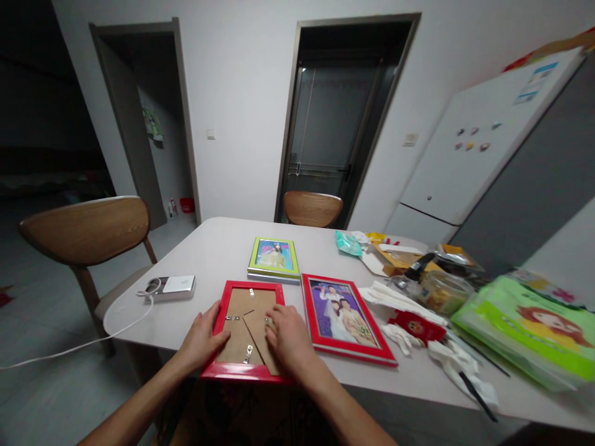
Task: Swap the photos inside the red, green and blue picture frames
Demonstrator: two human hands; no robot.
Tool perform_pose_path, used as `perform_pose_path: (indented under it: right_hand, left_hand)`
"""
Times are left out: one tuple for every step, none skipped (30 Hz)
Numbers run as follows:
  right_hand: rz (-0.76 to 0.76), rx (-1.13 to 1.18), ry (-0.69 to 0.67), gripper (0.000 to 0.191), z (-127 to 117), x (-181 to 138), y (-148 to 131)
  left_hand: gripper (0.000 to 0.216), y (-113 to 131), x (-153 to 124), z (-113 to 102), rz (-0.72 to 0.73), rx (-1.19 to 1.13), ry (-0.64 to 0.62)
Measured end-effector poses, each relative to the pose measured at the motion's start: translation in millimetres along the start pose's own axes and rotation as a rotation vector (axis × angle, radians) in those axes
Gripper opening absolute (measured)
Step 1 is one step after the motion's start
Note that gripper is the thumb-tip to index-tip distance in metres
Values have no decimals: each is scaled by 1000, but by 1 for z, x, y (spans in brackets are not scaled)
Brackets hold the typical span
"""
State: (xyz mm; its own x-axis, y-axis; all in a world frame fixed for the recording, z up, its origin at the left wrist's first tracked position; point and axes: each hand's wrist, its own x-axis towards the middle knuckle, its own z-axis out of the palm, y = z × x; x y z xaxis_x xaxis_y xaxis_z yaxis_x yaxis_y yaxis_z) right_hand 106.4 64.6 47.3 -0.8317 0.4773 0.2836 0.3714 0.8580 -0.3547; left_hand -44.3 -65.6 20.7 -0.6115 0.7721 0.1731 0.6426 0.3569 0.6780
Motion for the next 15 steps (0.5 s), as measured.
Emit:
perform_pose_path:
  right_hand:
    - [44,-30,-24,26,-3,5,9]
    - [72,-51,-51,24,-4,9,17]
    - [85,-62,-73,22,-4,12,22]
    - [91,-66,-82,21,-2,15,25]
    - [97,-67,-77,21,1,16,26]
    - [106,-71,-62,21,4,17,26]
    - [116,-76,-44,21,7,17,25]
    - [124,-83,-31,21,9,17,23]
    - [130,-91,-24,22,11,17,22]
    - [131,-100,-22,22,12,17,21]
    - [131,-110,-22,23,13,17,20]
    - [129,-122,-22,23,13,17,19]
    - [129,-139,-24,23,14,18,18]
    - [129,-158,-26,23,14,19,18]
    - [131,-180,-30,23,15,20,19]
  left_hand:
    - [61,0,0,0,0,1,-5]
    - [61,-1,1,0,-4,5,-9]
    - [61,-1,1,-1,-8,9,-12]
    - [61,-1,1,-1,-9,12,-16]
    - [60,-1,1,-1,-5,14,-21]
    - [60,-2,1,-2,1,14,-23]
    - [59,-2,1,-2,8,13,-22]
    - [59,-2,1,-2,12,11,-19]
    - [59,-2,1,-2,9,7,-12]
    - [59,-2,0,-1,1,4,-6]
    - [59,-2,0,-1,-8,-1,0]
    - [59,-2,0,-1,-17,-5,5]
    - [59,-2,0,-1,-22,-7,9]
    - [59,-2,0,0,-22,-7,12]
    - [59,-2,0,0,-21,-5,14]
